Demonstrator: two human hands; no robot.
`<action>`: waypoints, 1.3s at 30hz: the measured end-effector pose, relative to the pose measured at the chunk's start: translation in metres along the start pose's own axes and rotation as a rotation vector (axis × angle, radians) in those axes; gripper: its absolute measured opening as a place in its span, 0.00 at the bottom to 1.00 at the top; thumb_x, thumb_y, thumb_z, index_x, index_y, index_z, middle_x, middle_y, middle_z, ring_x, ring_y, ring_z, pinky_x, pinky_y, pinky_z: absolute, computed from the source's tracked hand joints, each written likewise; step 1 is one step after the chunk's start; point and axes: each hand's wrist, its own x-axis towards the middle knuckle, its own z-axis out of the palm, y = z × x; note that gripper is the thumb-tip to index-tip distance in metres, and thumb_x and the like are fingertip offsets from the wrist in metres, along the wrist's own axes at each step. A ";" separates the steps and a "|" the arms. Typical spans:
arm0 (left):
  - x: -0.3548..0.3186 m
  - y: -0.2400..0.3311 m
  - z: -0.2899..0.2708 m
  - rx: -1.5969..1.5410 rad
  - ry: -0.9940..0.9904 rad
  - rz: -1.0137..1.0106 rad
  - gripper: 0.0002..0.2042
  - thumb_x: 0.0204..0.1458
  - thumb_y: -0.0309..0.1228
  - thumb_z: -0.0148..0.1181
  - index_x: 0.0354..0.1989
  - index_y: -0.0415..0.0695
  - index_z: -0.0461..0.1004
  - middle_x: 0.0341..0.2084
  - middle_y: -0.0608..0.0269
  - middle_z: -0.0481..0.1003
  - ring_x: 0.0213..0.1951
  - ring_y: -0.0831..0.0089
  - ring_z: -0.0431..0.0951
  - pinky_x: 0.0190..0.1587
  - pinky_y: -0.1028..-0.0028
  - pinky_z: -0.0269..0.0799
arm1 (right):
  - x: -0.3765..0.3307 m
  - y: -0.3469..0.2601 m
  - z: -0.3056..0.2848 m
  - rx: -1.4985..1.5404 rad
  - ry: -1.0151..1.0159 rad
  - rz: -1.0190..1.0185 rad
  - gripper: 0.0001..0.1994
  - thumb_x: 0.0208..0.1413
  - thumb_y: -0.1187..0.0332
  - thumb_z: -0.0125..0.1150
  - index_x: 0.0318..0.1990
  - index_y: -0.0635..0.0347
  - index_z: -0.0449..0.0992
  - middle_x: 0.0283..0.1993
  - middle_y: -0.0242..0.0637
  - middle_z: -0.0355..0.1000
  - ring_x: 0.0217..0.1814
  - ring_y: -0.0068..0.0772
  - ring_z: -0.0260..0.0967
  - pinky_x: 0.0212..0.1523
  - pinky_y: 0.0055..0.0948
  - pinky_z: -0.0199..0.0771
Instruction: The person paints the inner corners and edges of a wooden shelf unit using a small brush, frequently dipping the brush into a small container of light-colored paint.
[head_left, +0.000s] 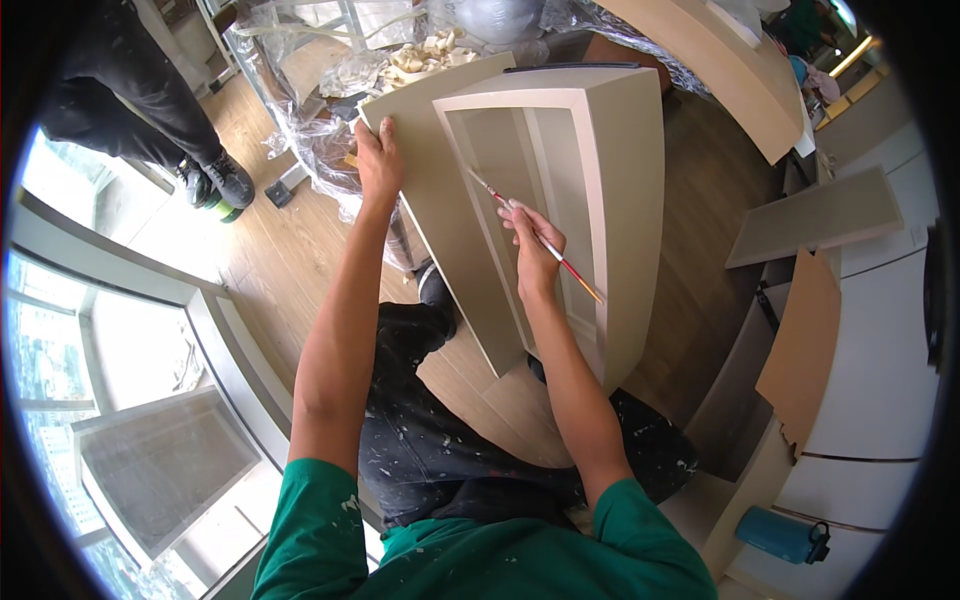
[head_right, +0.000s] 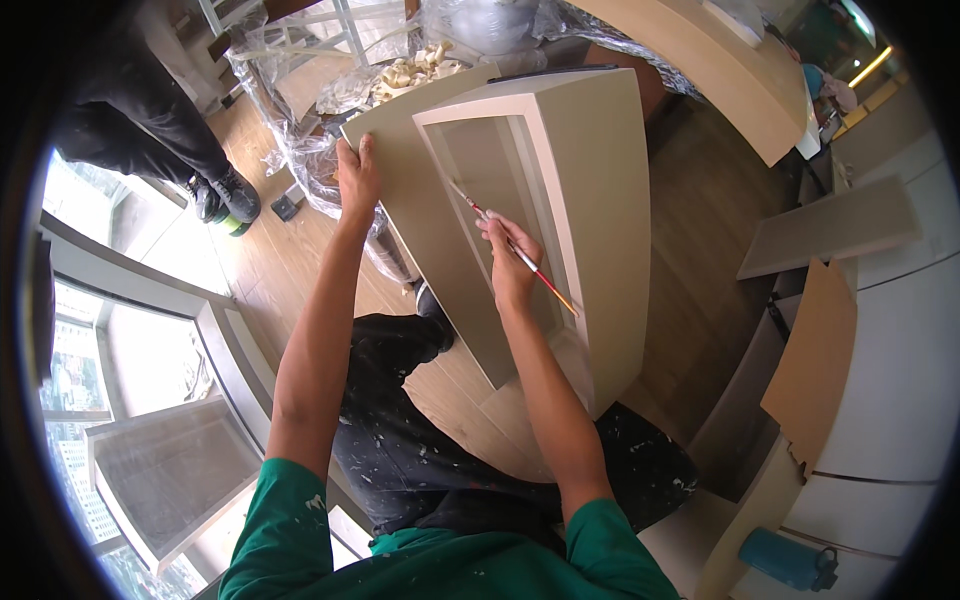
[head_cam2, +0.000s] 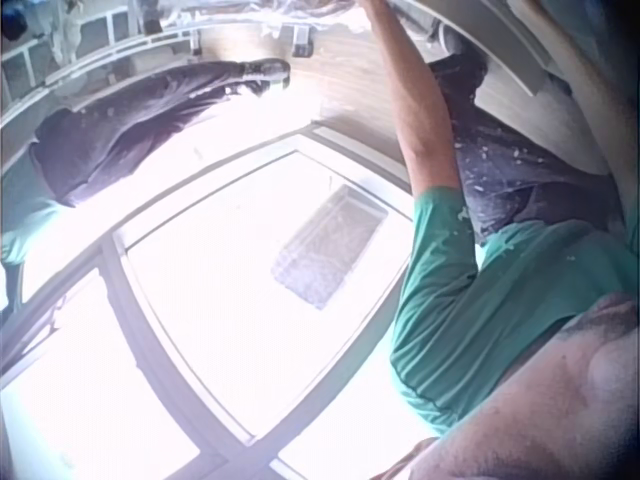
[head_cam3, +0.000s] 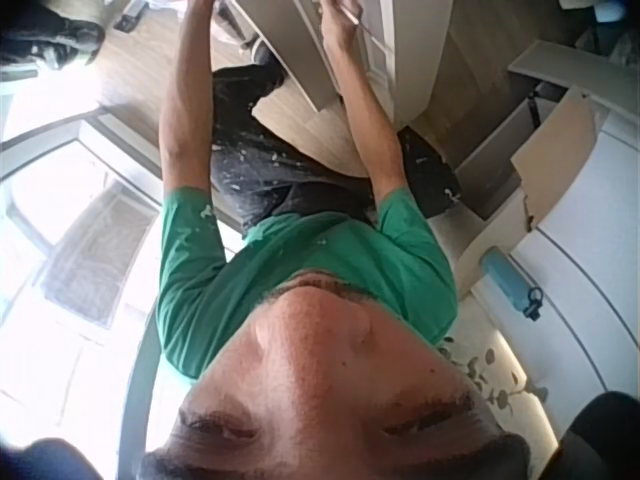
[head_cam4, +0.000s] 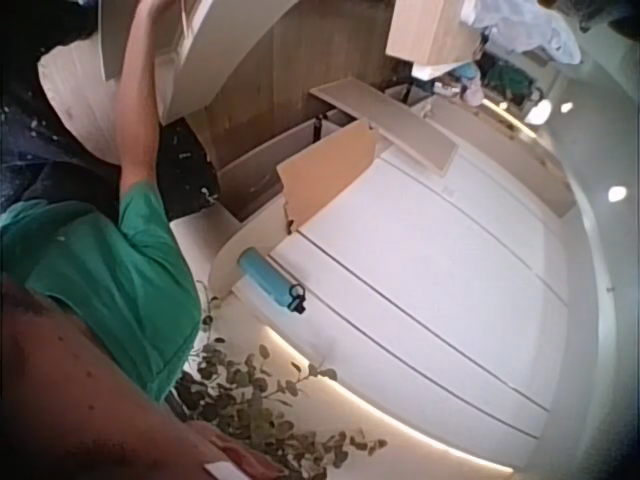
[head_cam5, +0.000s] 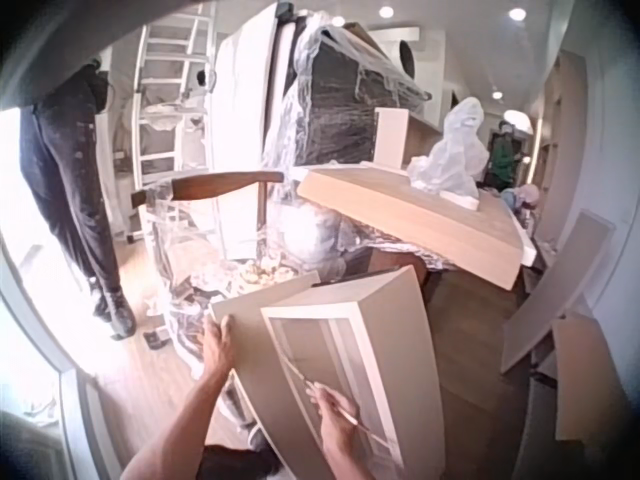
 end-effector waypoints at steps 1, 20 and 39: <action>0.000 0.001 0.000 -0.002 -0.002 -0.007 0.20 0.68 0.42 0.51 0.54 0.34 0.64 0.46 0.30 0.75 0.47 0.36 0.77 0.50 0.51 0.70 | -0.002 -0.001 -0.003 0.008 0.003 0.007 0.12 0.65 0.69 0.62 0.50 0.67 0.81 0.43 0.41 0.83 0.41 0.19 0.76 0.36 0.18 0.66; 0.000 -0.005 -0.001 -0.017 0.018 0.086 0.20 0.68 0.42 0.50 0.51 0.33 0.64 0.44 0.30 0.74 0.46 0.36 0.76 0.49 0.51 0.69 | 0.007 -0.005 0.015 0.029 -0.026 -0.069 0.12 0.66 0.72 0.60 0.50 0.73 0.79 0.44 0.44 0.82 0.47 0.29 0.80 0.49 0.24 0.78; -0.001 -0.003 0.000 0.000 0.029 0.072 0.20 0.68 0.43 0.51 0.51 0.33 0.64 0.43 0.30 0.75 0.44 0.37 0.76 0.48 0.51 0.70 | -0.018 0.009 -0.018 0.129 0.067 0.011 0.15 0.67 0.65 0.62 0.53 0.67 0.79 0.42 0.41 0.83 0.42 0.21 0.75 0.39 0.20 0.66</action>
